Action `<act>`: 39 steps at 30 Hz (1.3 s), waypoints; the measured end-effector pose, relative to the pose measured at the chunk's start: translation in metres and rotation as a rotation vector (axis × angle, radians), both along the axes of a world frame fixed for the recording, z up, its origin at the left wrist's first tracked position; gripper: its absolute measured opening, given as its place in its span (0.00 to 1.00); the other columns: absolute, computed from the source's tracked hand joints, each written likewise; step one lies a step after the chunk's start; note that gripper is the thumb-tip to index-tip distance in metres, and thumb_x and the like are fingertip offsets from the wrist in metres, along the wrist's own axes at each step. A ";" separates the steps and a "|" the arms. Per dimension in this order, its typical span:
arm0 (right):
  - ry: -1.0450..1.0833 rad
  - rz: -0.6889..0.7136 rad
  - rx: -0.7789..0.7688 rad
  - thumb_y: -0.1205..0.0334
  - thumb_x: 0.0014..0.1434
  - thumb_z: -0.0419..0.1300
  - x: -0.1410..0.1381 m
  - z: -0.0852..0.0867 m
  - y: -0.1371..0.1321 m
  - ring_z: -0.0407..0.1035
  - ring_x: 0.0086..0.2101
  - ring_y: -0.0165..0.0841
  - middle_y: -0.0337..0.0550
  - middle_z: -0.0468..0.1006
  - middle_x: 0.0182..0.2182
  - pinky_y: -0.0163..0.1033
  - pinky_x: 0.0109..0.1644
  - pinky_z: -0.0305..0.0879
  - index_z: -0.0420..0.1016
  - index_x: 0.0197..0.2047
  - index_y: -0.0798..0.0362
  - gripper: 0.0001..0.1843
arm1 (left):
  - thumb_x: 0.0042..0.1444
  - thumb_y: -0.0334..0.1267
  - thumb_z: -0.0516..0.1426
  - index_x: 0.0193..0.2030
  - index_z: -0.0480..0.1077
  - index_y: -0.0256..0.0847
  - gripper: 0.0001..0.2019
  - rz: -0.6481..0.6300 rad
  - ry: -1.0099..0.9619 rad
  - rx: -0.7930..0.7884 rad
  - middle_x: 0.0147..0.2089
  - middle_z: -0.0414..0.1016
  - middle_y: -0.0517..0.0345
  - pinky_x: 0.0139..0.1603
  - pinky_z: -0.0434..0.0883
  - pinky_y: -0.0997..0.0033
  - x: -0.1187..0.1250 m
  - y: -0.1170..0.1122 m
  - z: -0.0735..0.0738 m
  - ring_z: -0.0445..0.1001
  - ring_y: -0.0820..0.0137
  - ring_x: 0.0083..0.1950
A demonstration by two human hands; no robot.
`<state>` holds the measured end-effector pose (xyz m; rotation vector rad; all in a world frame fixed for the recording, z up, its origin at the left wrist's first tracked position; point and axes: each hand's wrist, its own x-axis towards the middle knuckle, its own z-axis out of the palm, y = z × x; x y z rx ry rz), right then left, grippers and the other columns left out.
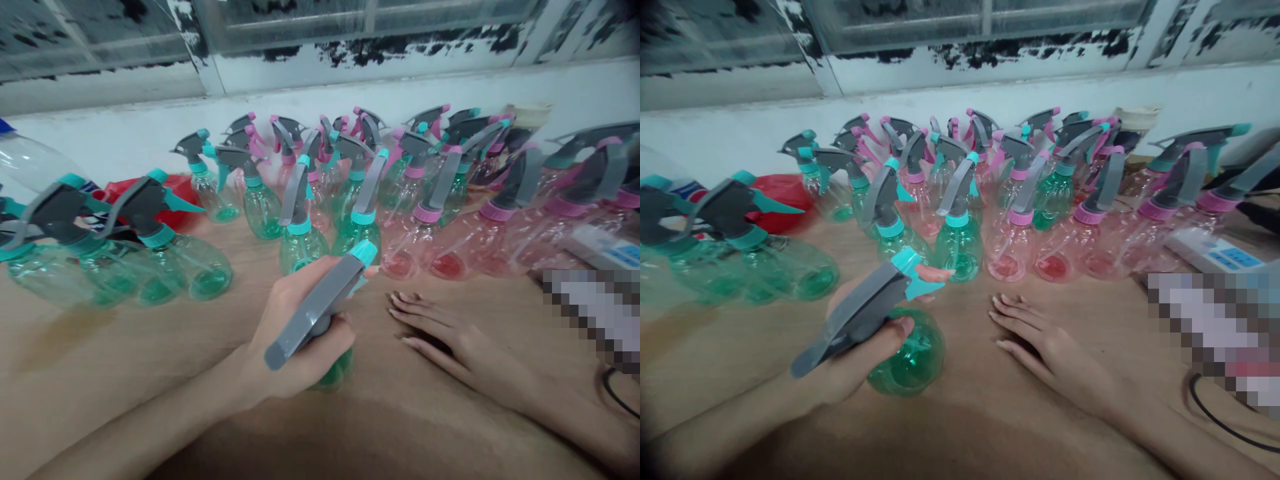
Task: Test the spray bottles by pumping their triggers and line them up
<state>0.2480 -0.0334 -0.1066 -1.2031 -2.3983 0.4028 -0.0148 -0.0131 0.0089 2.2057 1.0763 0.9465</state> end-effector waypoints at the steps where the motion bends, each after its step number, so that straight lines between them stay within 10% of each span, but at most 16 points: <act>1: -0.006 0.001 0.000 0.58 0.67 0.53 0.000 0.000 0.000 0.60 0.62 0.41 0.44 0.66 0.63 0.55 0.65 0.58 0.63 0.65 0.47 0.24 | 0.45 0.31 0.50 0.42 0.71 0.42 0.17 -0.021 -0.034 -0.008 0.31 0.69 0.61 0.30 0.70 0.71 0.001 0.000 0.000 0.67 0.71 0.26; 10: 0.006 -0.006 -0.004 0.58 0.67 0.54 -0.001 0.000 0.000 0.60 0.62 0.41 0.44 0.67 0.63 0.56 0.65 0.59 0.63 0.65 0.45 0.24 | 0.44 0.28 0.52 0.30 0.63 0.43 0.07 -0.043 -0.138 -0.090 0.27 0.65 0.64 0.30 0.67 0.71 0.001 -0.002 -0.002 0.64 0.72 0.26; 39: -0.050 0.017 0.016 0.58 0.68 0.51 0.000 0.001 0.000 0.60 0.62 0.40 0.47 0.66 0.63 0.55 0.65 0.59 0.65 0.64 0.53 0.23 | 0.44 0.28 0.51 0.36 0.69 0.44 0.13 -0.038 -0.110 -0.058 0.30 0.67 0.63 0.31 0.68 0.70 0.000 -0.002 0.001 0.67 0.70 0.28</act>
